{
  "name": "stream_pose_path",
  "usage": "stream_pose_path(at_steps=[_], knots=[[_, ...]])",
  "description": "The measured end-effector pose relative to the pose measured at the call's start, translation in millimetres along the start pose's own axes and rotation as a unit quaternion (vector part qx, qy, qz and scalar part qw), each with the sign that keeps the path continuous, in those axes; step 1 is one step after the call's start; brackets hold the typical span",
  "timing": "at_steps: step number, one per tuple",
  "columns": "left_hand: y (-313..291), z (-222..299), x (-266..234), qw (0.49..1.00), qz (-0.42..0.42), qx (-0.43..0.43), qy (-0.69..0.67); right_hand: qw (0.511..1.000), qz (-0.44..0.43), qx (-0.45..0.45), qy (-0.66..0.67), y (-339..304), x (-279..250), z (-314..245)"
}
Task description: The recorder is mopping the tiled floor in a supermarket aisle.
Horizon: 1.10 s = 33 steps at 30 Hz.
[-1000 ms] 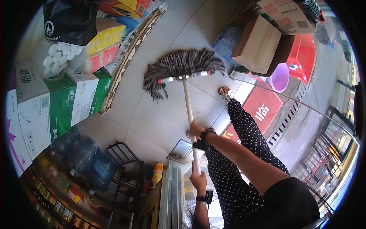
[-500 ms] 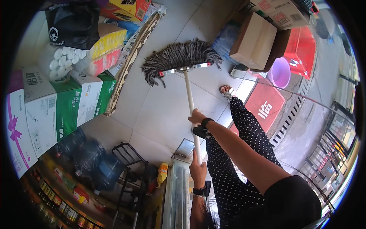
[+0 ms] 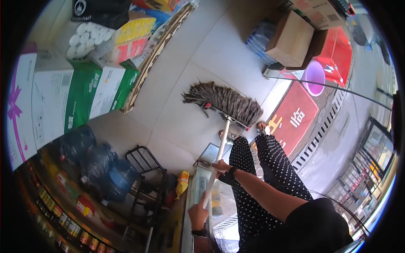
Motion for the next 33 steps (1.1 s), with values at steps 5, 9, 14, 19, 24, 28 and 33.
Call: stream_pose_path(at_steps=[5, 9, 14, 19, 24, 28, 33], knots=[[30, -2, -30, 0.997, 0.023, 0.058, 0.048, 0.993, 0.008, 0.013, 0.115, 38, 5, 22], [54, 16, -14, 0.995, 0.035, 0.092, 0.014, 0.988, 0.097, -0.021, 0.122, 39, -46, 24], [79, 81, -3, 0.988, 0.096, 0.124, 0.000, 0.990, 0.067, -0.004, 0.120, 24, -125, 17], [90, 167, 9, 0.973, 0.149, 0.166, -0.052, 0.975, 0.216, 0.049, 0.012, 38, -244, 57], [70, 167, 24, 0.983, 0.101, 0.115, -0.106, 0.865, 0.381, -0.097, -0.311, 8, -268, 43], [50, 106, 21, 0.994, 0.068, 0.038, -0.071, 0.993, -0.016, 0.106, 0.039, -36, -149, 25], [25, 40, 9, 0.994, 0.093, -0.049, -0.043, 0.788, 0.209, -0.155, -0.558, -140, -183, 58]])
Point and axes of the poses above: each hand's wrist, its own y-axis towards the middle knuckle, its own x-axis out of the palm, z = x × y, the point moved 8 cm from there along y, towards the middle knuckle, and after that the axes turned 2 degrees about z, right-handed, at the moved point
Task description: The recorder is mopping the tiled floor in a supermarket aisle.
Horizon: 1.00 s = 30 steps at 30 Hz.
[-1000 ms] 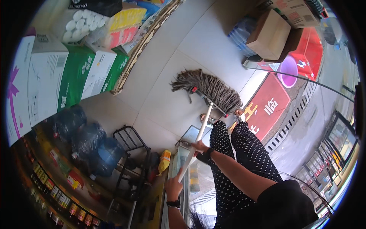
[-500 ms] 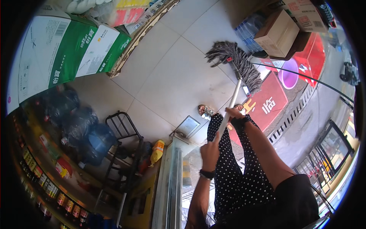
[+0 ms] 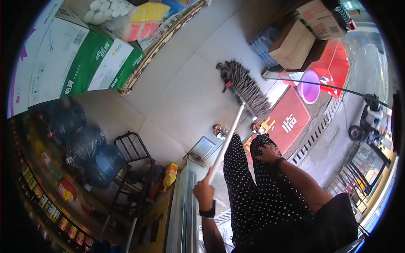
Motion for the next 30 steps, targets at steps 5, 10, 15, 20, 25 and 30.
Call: stream_pose_path(at_steps=[5, 10, 15, 20, 25, 30], knots=[[10, -25, -17, 0.991, 0.119, 0.040, 0.035, 0.961, 0.062, 0.057, 0.263, -75, -104, 24], [16, 9, -39, 0.991, 0.112, 0.054, 0.050, 0.953, 0.153, 0.128, 0.226, -149, -167, 15], [9, -4, -26, 0.989, 0.136, 0.053, 0.007, 0.981, 0.022, 0.056, 0.184, -163, -179, -16], [7, 3, -25, 0.990, 0.127, 0.035, 0.041, 0.846, -0.330, -0.129, 0.399, -170, -167, -66], [10, 2, -23, 0.993, 0.113, -0.011, 0.013, 0.760, -0.592, -0.172, 0.206, -200, -134, -42], [7, 39, -36, 0.987, 0.141, -0.004, 0.072, 0.749, -0.616, -0.170, 0.175, -181, -138, 10]])
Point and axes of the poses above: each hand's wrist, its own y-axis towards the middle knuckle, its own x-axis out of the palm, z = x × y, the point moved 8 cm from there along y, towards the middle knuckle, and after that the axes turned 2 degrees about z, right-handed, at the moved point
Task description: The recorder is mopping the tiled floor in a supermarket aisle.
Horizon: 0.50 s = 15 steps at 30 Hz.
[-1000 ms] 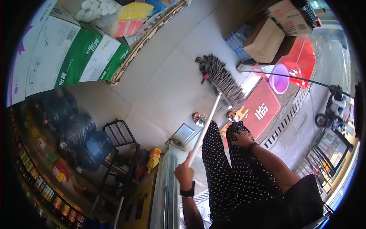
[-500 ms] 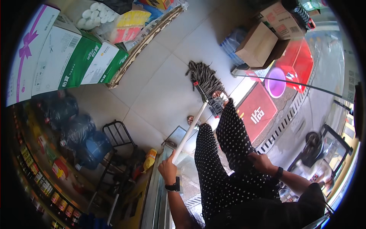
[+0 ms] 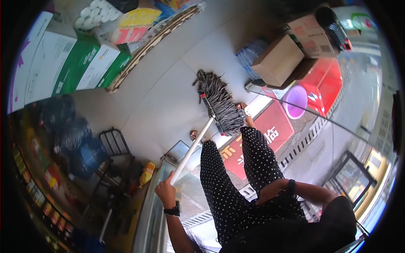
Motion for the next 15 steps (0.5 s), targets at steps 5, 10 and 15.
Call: stream_pose_path(at_steps=[5, 10, 15], knots=[[-7, 28, -18, 0.997, -0.005, -0.054, 0.060, 0.984, 0.143, -0.016, -0.104, -20, -59, 24], [-24, 62, -32, 0.991, -0.018, -0.110, 0.073, 0.963, 0.212, 0.112, -0.120, -42, -84, 79], [-31, 83, -28, 0.985, -0.028, -0.151, 0.075, 0.972, 0.214, 0.022, -0.093, -68, -68, 95]])
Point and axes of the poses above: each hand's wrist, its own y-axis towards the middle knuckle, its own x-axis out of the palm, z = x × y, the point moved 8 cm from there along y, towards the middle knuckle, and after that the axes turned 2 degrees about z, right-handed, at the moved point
